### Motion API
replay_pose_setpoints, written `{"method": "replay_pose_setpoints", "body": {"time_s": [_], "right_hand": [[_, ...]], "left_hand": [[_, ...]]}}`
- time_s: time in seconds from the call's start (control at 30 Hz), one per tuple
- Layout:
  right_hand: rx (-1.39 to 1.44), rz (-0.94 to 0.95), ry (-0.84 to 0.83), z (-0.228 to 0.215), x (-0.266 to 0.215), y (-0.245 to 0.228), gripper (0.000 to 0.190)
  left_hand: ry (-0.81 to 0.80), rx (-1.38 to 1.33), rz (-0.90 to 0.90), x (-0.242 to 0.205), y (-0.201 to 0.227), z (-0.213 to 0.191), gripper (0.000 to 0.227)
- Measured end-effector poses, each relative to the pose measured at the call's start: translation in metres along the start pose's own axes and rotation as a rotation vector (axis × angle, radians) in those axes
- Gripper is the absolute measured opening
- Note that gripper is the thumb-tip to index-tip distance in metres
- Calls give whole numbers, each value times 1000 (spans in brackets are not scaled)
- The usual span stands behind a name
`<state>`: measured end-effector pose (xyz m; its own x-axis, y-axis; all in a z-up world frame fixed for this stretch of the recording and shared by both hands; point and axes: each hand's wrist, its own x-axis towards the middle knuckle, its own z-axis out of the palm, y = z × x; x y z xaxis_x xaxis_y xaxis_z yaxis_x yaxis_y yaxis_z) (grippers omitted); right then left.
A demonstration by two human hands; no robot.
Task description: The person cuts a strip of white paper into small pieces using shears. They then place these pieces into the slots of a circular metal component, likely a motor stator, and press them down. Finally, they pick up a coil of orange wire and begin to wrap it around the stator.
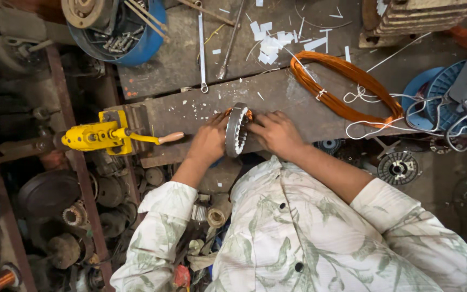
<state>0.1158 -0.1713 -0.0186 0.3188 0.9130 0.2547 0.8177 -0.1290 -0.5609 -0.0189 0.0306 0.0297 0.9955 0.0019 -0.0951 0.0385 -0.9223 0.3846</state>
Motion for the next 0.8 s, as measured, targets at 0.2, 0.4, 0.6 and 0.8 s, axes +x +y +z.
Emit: {"method": "replay_pose_setpoints", "body": {"time_s": [0.2, 0.4, 0.6, 0.8], "right_hand": [[24, -55, -39, 2, -1, 6, 24], [26, -69, -3, -3, 8, 2, 31], [-10, -91, 23, -10, 6, 0, 30], [34, -98, -7, -3, 15, -4, 22]], "left_hand": [[-6, 52, 129, 2, -15, 6, 54], [6, -64, 120, 0, -21, 0, 55], [33, -129, 73, -7, -19, 4, 34], [35, -207, -72, -12, -22, 9, 44]]}}
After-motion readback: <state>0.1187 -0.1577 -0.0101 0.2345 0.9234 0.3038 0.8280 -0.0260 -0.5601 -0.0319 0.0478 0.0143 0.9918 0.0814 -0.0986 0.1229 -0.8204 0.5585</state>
